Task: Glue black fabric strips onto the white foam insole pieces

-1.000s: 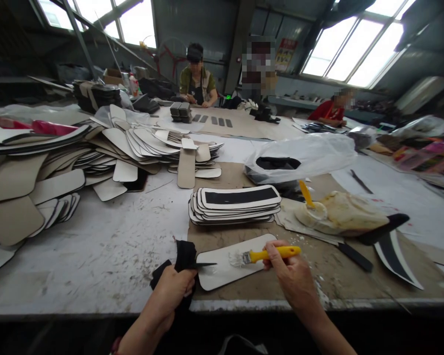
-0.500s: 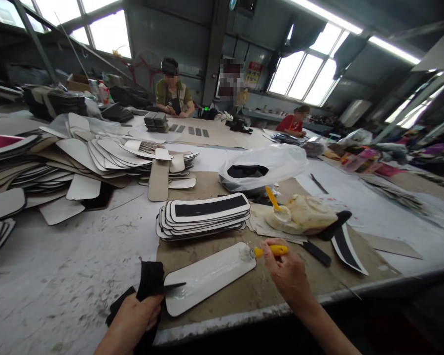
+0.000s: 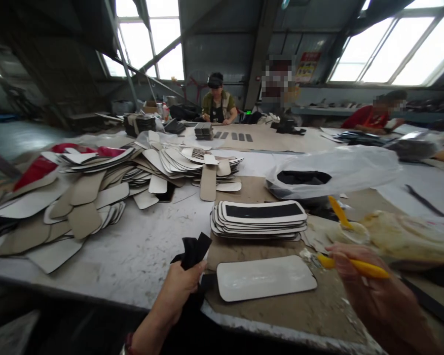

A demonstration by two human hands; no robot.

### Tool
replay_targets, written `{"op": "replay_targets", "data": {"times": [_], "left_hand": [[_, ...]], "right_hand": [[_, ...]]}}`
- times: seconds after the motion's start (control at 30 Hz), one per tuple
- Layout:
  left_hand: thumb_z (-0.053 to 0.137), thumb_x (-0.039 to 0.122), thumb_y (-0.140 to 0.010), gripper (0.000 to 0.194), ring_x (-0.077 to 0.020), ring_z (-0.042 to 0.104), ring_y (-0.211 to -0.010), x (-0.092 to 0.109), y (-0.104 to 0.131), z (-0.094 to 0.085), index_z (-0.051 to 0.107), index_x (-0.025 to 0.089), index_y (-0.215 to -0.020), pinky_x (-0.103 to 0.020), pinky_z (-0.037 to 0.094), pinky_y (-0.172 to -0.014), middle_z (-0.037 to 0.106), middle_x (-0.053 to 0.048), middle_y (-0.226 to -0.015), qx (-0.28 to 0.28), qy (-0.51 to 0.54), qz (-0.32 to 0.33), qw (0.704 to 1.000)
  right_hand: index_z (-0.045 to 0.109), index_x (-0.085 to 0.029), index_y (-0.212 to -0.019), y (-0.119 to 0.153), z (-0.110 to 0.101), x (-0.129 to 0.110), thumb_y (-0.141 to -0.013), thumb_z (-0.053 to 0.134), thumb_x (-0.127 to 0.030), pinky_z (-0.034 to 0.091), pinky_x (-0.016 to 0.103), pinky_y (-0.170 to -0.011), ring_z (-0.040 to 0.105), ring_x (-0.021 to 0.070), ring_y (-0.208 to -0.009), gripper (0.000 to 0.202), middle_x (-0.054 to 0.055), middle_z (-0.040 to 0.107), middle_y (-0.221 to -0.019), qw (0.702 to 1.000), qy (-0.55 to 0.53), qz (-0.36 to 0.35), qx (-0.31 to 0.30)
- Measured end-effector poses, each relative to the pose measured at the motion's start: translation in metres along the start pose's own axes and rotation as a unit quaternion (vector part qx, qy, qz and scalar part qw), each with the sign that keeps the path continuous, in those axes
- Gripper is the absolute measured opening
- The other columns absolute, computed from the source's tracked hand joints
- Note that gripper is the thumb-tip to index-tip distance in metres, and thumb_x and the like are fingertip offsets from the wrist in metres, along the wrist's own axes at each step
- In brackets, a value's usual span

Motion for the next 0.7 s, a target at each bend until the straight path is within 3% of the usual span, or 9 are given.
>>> {"op": "replay_targets", "data": {"times": [0.07, 0.2, 0.37, 0.5, 0.7], "left_hand": [[0.068, 0.047, -0.060, 0.038, -0.0037, 0.023, -0.040, 0.015, 0.005, -0.008, 0.053, 0.013, -0.066, -0.021, 0.015, -0.043, 0.030, 0.011, -0.042, -0.011, 0.021, 0.013, 1.000], [0.065, 0.046, -0.067, 0.036, -0.0030, 0.019, -0.043, 0.039, 0.020, -0.016, 0.057, 0.012, -0.074, -0.020, 0.012, -0.043, 0.027, 0.011, -0.044, -0.053, 0.059, 0.014, 0.997], [0.062, 0.042, -0.073, 0.028, -0.0026, 0.018, -0.042, 0.058, 0.042, -0.024, 0.058, 0.014, -0.074, -0.019, 0.013, -0.043, 0.025, 0.010, -0.046, -0.103, 0.093, 0.014, 0.990], [0.059, 0.036, -0.077, 0.025, -0.0021, 0.018, -0.042, 0.064, 0.055, -0.022, 0.059, 0.012, -0.073, -0.017, 0.010, -0.041, 0.026, 0.010, -0.045, -0.158, 0.099, 0.022, 0.982], [0.059, 0.032, -0.077, 0.022, -0.0024, 0.019, -0.041, 0.051, 0.063, -0.009, 0.059, 0.012, -0.071, -0.017, 0.012, -0.041, 0.028, 0.009, -0.045, -0.205, 0.126, -0.011, 0.971]], "right_hand": [[0.053, -0.022, -0.090, -0.009, 0.010, -0.015, -0.088, 0.037, -0.034, 0.047, 0.032, -0.070, 0.059, 0.0211, -0.081, 0.020, 0.006, 0.060, -0.088, 0.997, -0.054, 0.020, -0.045], [0.049, -0.022, -0.083, -0.023, 0.038, -0.069, -0.090, 0.035, -0.036, 0.042, 0.023, -0.052, 0.053, 0.0132, -0.056, 0.021, -0.001, 0.052, -0.064, 0.972, -0.179, 0.017, -0.152], [0.052, -0.019, -0.079, -0.032, 0.069, -0.128, -0.088, 0.041, -0.032, 0.034, 0.020, -0.049, 0.042, 0.0090, -0.051, 0.020, -0.004, 0.046, -0.058, 0.929, -0.250, -0.026, -0.270], [0.056, -0.018, -0.086, -0.032, 0.089, -0.146, -0.086, 0.046, -0.031, 0.030, 0.019, -0.049, 0.039, 0.0083, -0.052, 0.017, -0.006, 0.044, -0.057, 0.889, -0.312, -0.009, -0.334], [0.056, -0.017, -0.097, -0.027, 0.098, -0.156, -0.080, 0.055, -0.041, 0.026, 0.019, -0.046, 0.031, 0.0071, -0.050, 0.030, -0.008, 0.037, -0.056, 0.826, -0.399, 0.049, -0.396]]}}
Point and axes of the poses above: each hand's wrist, its own y-axis away from the middle knuckle, its own z-axis out of the palm, x = y × z, the point moved 6 cm from there along -y, towards the middle knuckle
